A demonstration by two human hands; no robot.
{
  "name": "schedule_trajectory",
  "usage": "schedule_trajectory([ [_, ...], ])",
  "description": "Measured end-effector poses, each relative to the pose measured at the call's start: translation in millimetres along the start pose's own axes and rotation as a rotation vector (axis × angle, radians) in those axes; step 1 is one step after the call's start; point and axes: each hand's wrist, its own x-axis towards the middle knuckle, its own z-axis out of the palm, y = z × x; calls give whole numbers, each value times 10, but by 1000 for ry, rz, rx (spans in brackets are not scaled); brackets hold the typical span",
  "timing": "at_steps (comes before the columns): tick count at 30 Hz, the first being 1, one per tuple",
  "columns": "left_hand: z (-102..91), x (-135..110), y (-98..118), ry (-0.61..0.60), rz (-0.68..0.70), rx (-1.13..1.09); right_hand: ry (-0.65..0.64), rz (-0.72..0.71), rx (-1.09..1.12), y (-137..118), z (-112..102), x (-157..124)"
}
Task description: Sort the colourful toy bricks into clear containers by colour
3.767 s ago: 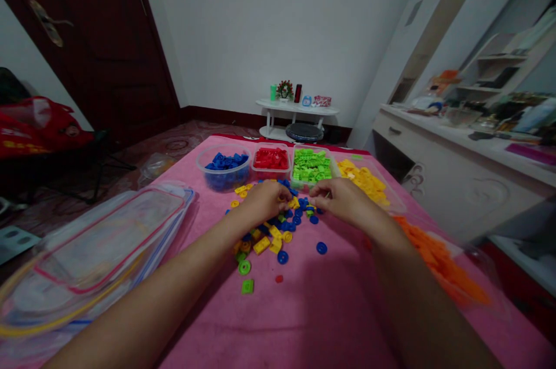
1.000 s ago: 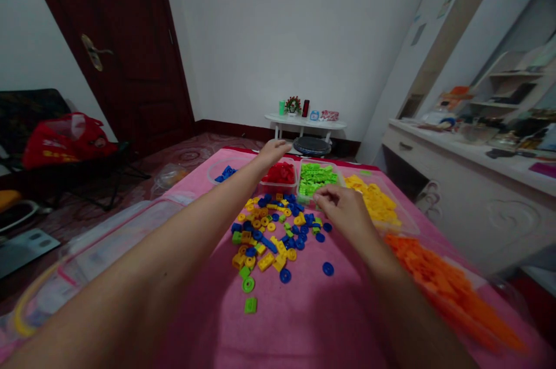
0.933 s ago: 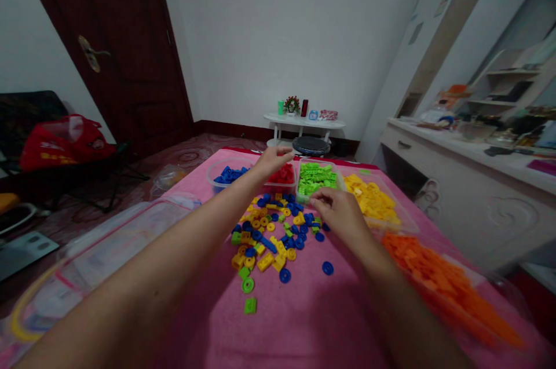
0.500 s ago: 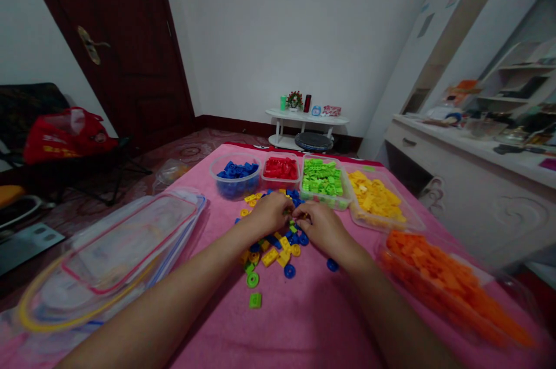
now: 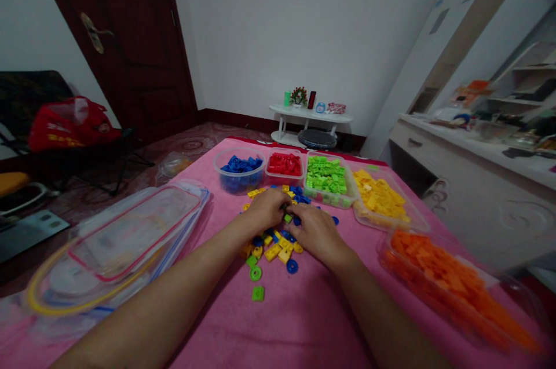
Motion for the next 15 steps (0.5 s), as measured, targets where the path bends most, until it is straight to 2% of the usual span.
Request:
schedule_trajectory([
  [4,-247,-24,-103,-26,-50,-49,13,10,1,-18,0,-11],
  [9,-514,-109,-240,-225,6,-123,-43,-47,-68,-92,-77,-22],
  [11,-525,-122,-253,-217,12,-138,-87,-85,-148,-152,-107,-25],
  [15,-456,-92,-228,-92,-25,-141,-114,-87,-261,-255,-113,-39],
])
